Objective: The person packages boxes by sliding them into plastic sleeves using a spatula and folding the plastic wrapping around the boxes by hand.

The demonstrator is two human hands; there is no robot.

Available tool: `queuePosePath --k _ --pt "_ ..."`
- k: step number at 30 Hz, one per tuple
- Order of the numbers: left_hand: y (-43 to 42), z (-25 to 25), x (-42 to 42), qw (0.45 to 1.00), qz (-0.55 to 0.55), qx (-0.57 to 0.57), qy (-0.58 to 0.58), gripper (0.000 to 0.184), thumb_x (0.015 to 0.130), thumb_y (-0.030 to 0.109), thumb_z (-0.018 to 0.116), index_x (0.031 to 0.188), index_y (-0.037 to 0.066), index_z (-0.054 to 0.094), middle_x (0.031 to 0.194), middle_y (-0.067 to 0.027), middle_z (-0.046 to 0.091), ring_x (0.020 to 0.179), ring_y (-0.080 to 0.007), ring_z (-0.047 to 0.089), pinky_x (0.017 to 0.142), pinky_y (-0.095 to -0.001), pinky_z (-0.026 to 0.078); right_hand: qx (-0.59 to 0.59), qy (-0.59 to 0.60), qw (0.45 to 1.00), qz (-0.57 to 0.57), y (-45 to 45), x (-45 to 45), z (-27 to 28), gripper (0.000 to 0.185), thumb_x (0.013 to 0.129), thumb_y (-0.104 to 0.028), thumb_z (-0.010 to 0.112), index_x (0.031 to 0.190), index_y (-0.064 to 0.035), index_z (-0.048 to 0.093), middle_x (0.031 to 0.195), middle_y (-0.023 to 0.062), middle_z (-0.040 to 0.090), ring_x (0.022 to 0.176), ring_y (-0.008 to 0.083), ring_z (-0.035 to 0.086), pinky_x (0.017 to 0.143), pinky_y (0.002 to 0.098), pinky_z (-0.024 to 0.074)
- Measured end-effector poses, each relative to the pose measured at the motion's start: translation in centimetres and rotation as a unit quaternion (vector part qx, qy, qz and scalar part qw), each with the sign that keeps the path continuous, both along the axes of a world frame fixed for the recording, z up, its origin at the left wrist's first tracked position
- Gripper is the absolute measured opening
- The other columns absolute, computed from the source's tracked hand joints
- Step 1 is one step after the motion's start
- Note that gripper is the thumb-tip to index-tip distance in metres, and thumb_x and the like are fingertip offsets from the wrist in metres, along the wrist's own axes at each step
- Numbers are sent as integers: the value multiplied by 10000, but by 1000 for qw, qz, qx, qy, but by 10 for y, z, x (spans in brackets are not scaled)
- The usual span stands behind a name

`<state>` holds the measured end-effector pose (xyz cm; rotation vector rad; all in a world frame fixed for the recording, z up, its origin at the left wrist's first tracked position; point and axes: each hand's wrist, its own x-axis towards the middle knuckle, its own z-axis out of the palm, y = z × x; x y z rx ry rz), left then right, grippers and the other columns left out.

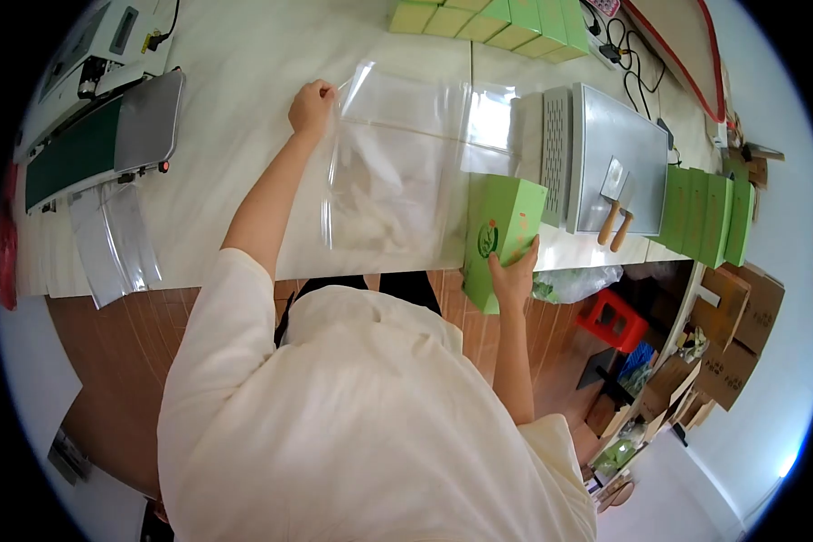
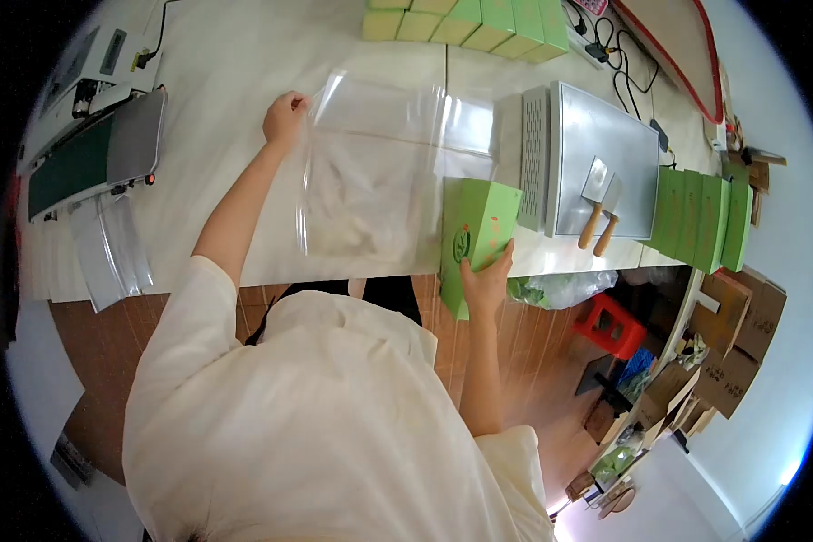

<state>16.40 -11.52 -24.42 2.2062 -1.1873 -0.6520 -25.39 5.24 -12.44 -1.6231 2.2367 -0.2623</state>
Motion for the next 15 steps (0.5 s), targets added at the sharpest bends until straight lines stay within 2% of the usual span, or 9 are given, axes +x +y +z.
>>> queuePosePath --k 1,3,4,6,9,13,15 --pt "-1 -4 -3 1000 -3 1 0 162 877 255 626 974 137 681 949 -55 668 848 -268 640 739 -397 505 -26 2 999 18 1 0 -2 999 719 -241 756 1501 -68 159 1353 222 426 1210 409 484 931 472 476" --pt "0 -8 -12 978 84 -160 -107 321 838 211 675 1133 109 600 1068 -78 604 949 -257 612 790 -386 496 -14 2 1000 6 1 1 -1 997 716 -239 757 1499 -70 163 1326 221 439 1187 413 493 919 477 477" --pt "3 -7 -17 978 82 -162 -108 321 838 211 675 1133 109 600 1068 -78 604 949 -257 612 790 -386 496 -3 2 1000 -4 -1 2 1 996 712 -237 758 1496 -72 167 1299 219 451 1165 417 503 907 481 479" --pt "21 -1 -28 986 114 -119 13 460 815 195 699 1217 74 512 1121 -100 556 1023 -258 577 847 -389 481 -7 5 1000 -6 -1 2 -1 995 709 -237 758 1495 -71 170 1281 218 458 1152 419 507 899 483 479" --pt "40 7 -42 992 78 -58 76 435 818 201 696 1195 72 521 1121 -95 565 1048 -253 562 855 -403 481 -8 2 1000 -9 0 4 0 994 704 -234 757 1493 -70 174 1258 215 466 1134 422 512 891 485 478" --pt "30 -12 -38 997 40 -71 -2 473 805 216 710 1206 67 509 1097 -82 582 1010 -269 581 855 -421 482 -20 2 1000 -5 0 3 -1 991 703 -236 749 1493 -68 174 1243 212 469 1120 420 517 881 488 479" --pt "21 -13 -35 997 63 11 35 412 792 260 723 1138 88 578 1049 -84 610 967 -281 598 828 -436 494 -34 4 999 2 1 2 -5 989 704 -242 747 1492 -68 176 1236 207 472 1117 415 520 876 490 481"
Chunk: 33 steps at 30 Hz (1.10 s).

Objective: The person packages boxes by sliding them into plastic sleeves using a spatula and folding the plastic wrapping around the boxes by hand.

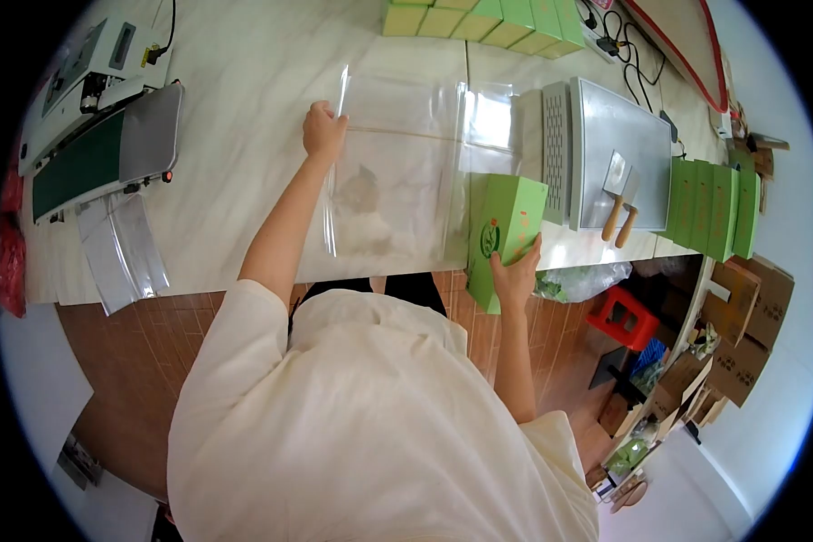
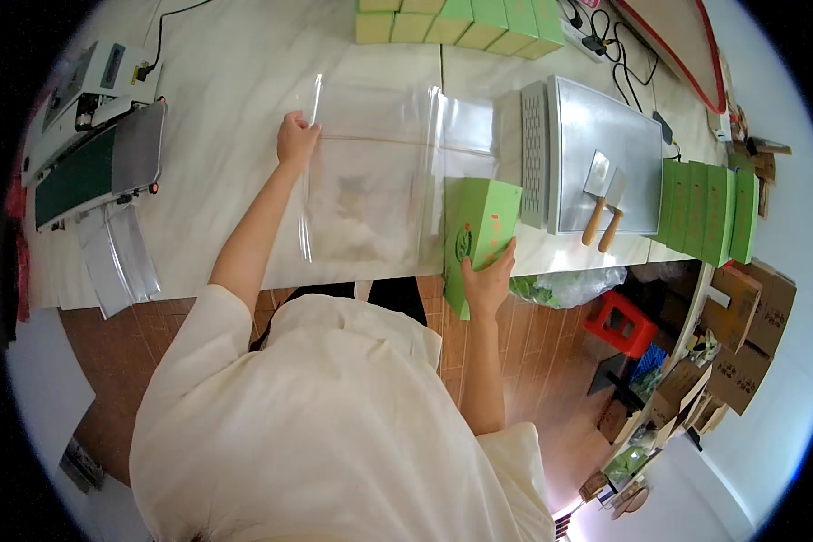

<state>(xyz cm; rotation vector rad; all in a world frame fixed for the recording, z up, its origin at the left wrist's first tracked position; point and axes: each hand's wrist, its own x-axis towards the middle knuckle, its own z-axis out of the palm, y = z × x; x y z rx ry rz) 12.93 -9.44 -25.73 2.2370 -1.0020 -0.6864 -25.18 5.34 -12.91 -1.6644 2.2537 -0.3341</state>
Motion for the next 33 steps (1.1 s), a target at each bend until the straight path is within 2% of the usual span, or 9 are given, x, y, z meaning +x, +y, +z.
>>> queuePosePath --k 5,6,9,11,13,16,22,31,33 --pt "-6 3 3 991 -87 88 -42 281 802 329 706 944 92 653 980 -103 649 952 -308 611 777 -452 503 20 -13 1000 -16 -2 2 7 986 705 -252 747 1492 -71 182 1251 198 477 1127 397 523 872 492 485" --pt "-4 7 0 987 -102 107 -66 261 821 337 687 889 87 660 957 -110 662 944 -310 618 755 -451 503 48 -22 998 -30 -4 4 13 985 712 -259 752 1493 -59 187 1332 204 438 1193 395 490 917 474 471" --pt "13 15 -1 995 -74 61 19 262 862 324 647 900 64 642 899 -116 678 876 -314 638 730 -434 495 62 -24 997 -42 -2 5 19 972 724 -260 757 1495 -52 202 1418 199 401 1262 380 457 963 449 459" --pt "29 13 1 997 -69 35 -2 266 891 313 622 896 47 636 851 -129 681 808 -312 646 713 -418 489 49 -18 998 -32 -2 9 23 961 729 -253 756 1496 -56 212 1424 189 403 1265 368 458 962 443 460" --pt "48 6 5 997 -47 0 54 289 895 319 623 899 31 629 851 -134 683 799 -304 651 711 -406 489 -9 -35 999 -32 -4 20 43 919 742 -236 754 1495 -82 251 1376 174 443 1224 350 494 941 424 471" --pt "66 2 4 997 -15 20 79 289 905 309 619 896 20 617 851 -134 688 795 -290 660 705 -390 489 8 -92 995 -35 -22 44 72 888 743 -228 759 1490 -126 291 1307 157 483 1138 338 544 900 412 486" --pt "76 -5 3 996 25 -15 87 313 912 315 617 866 6 608 829 -143 687 773 -295 657 702 -385 489 -27 -68 992 102 -56 102 49 856 756 -261 745 1487 -171 310 1213 162 508 1012 332 594 794 418 518" --pt "80 -19 18 992 -1 -17 124 347 910 348 624 972 8 646 887 -148 697 799 -288 665 741 -378 499 -77 23 983 165 -54 147 -3 896 735 -235 739 1496 -140 276 1147 216 481 927 385 570 689 445 537" --pt "89 -26 21 990 -40 -11 137 352 912 353 624 1010 16 648 875 -118 695 770 -234 658 705 -362 506 -75 24 983 169 -56 145 -1 901 734 -231 740 1496 -128 271 1147 221 474 925 391 566 685 442 540"
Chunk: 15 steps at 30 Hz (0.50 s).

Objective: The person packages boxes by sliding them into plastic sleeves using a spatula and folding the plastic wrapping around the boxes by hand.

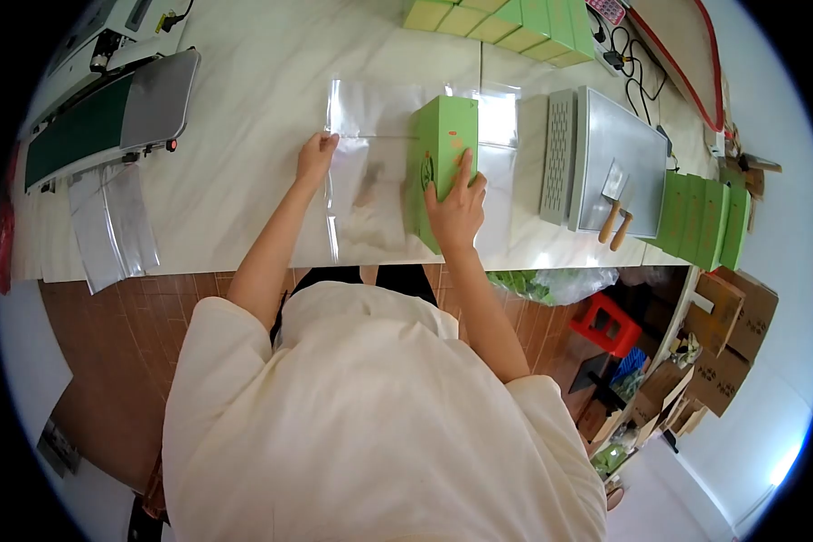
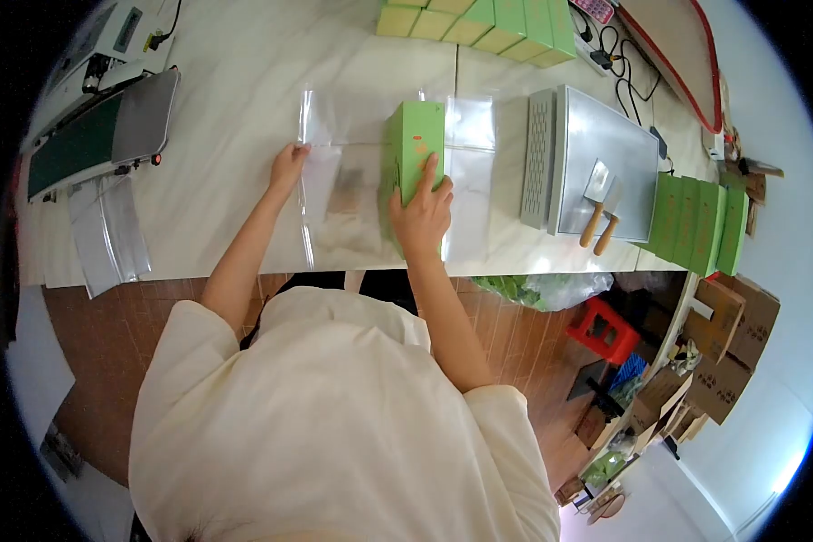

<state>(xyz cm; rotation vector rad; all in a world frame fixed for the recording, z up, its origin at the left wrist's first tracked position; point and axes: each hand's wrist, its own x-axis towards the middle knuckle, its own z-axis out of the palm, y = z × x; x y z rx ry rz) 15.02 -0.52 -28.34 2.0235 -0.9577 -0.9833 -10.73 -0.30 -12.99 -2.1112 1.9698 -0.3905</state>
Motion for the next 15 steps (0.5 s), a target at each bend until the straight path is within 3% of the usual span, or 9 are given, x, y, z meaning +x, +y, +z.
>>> queuePosePath --k 1,3,5,9,15 --pt "9 -3 -1 1000 0 -1 1 352 912 353 624 1010 16 648 875 -118 695 770 -234 658 705 -362 506 4 6 1000 2 -2 0 0 908 735 -228 739 1499 -125 259 1148 221 471 932 390 564 682 444 542" --pt "38 -4 -6 985 -22 75 154 330 913 318 630 1011 3 640 841 -84 678 739 -174 631 651 -339 505 8 10 1000 4 -4 -1 0 916 736 -225 739 1502 -123 246 1149 221 468 940 389 563 678 446 543" --pt "66 9 -11 971 -80 100 200 298 905 265 639 995 -19 631 810 -68 656 712 -141 603 610 -319 496 6 6 1000 8 -6 -3 0 919 742 -223 735 1505 -124 232 1149 221 470 949 388 560 690 447 543" --pt "110 14 -26 964 -109 136 202 278 908 213 630 1028 -37 634 846 -82 672 704 -146 610 628 -307 495 31 -5 1000 -2 -7 -1 4 920 746 -225 736 1507 -134 227 1160 222 470 968 390 556 703 452 540" --pt "123 11 -38 964 -63 62 250 263 918 164 604 1083 -34 658 919 -100 712 767 -143 652 719 -283 494 22 -1 999 -26 4 7 -2 876 769 -252 727 1503 -169 256 1181 221 477 1035 389 554 746 469 527"
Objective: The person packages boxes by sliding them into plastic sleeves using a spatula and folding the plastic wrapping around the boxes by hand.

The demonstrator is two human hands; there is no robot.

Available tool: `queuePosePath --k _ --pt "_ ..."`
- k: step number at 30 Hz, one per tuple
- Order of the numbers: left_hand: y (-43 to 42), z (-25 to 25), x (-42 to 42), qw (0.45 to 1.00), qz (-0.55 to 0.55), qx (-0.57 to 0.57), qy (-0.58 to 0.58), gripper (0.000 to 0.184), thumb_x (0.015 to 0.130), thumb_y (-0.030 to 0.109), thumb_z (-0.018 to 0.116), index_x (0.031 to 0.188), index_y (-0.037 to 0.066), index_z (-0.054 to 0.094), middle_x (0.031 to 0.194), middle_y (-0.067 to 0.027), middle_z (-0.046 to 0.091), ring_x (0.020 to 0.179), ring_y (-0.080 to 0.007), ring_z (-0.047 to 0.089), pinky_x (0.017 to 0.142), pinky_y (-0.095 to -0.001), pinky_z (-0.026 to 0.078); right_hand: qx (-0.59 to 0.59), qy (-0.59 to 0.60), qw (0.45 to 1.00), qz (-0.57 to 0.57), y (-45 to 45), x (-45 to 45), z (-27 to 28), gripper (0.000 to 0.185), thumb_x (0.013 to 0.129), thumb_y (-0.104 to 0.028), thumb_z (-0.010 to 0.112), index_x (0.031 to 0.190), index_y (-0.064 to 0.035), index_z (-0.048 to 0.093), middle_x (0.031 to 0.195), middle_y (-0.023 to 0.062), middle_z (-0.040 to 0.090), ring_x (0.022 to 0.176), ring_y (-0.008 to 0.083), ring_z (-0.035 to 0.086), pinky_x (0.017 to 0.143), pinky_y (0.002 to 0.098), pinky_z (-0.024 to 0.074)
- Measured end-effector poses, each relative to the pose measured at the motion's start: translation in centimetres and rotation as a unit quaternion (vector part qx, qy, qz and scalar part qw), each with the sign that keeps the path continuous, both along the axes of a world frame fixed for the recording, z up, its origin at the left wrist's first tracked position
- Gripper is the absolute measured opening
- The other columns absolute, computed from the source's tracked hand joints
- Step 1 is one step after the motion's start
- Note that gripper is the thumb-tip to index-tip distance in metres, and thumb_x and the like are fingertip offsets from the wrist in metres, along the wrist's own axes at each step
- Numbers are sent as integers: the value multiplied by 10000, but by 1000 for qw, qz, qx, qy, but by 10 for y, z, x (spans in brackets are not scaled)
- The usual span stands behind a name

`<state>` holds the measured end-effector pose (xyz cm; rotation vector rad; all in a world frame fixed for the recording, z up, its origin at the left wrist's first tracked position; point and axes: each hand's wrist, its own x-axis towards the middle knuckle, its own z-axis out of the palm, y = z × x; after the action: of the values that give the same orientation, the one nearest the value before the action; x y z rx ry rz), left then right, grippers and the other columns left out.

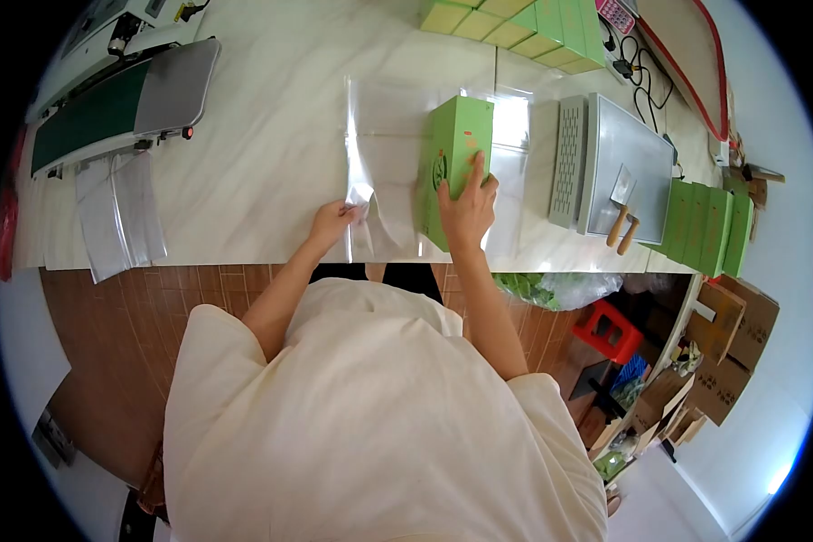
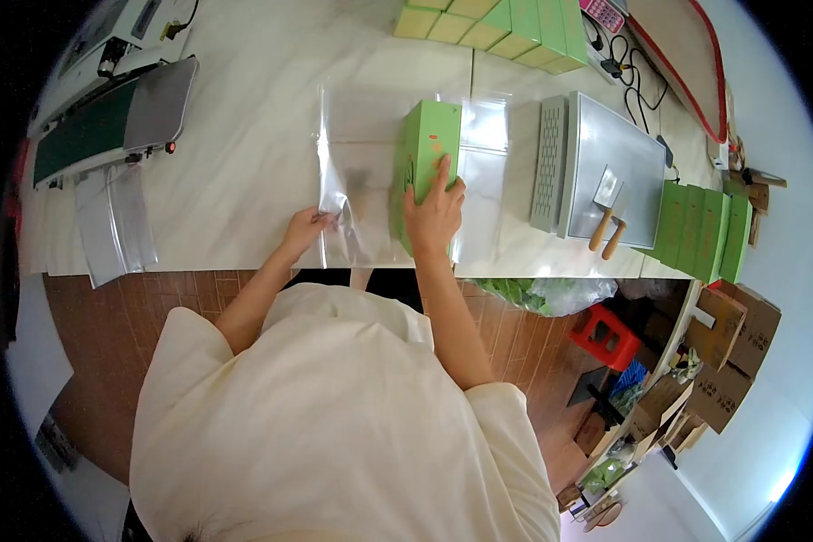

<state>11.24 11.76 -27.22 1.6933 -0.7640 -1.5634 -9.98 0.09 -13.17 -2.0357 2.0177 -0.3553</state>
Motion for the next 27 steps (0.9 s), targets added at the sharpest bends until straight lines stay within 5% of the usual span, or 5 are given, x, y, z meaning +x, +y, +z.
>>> queuePosePath --k 6,11,17,22,27 --pt "-3 13 -11 999 29 -16 -25 277 910 227 644 1006 -29 686 835 -70 716 755 -130 656 678 -264 491 -162 100 979 76 1 10 4 788 772 -218 720 1447 -68 342 1322 271 431 1151 411 489 940 461 454" --pt "-17 44 -17 997 31 63 -36 352 861 345 724 913 -2 701 784 -52 691 696 -116 649 611 -270 493 -34 -136 952 274 48 39 -7 814 709 -194 790 1399 -49 383 1358 243 431 1219 401 444 1007 475 405" --pt "-16 34 -22 998 59 23 -13 386 886 400 694 868 16 660 769 -40 672 693 -110 654 581 -259 509 63 -136 957 247 100 34 -77 750 732 -181 787 1364 -43 408 1330 198 458 1186 406 468 987 469 418" --pt "-12 33 -25 998 47 36 31 422 935 437 610 920 17 646 739 -12 614 608 -87 574 597 -239 507 59 -198 966 157 96 26 -81 122 890 -133 620 962 -37 641 959 135 649 866 343 631 731 404 515" --pt "0 8 -17 996 46 11 -71 424 947 431 596 809 30 618 656 10 544 544 -77 476 512 -251 428 102 -272 955 58 97 19 -91 107 898 -143 598 925 -48 640 959 134 655 864 352 628 733 406 505"
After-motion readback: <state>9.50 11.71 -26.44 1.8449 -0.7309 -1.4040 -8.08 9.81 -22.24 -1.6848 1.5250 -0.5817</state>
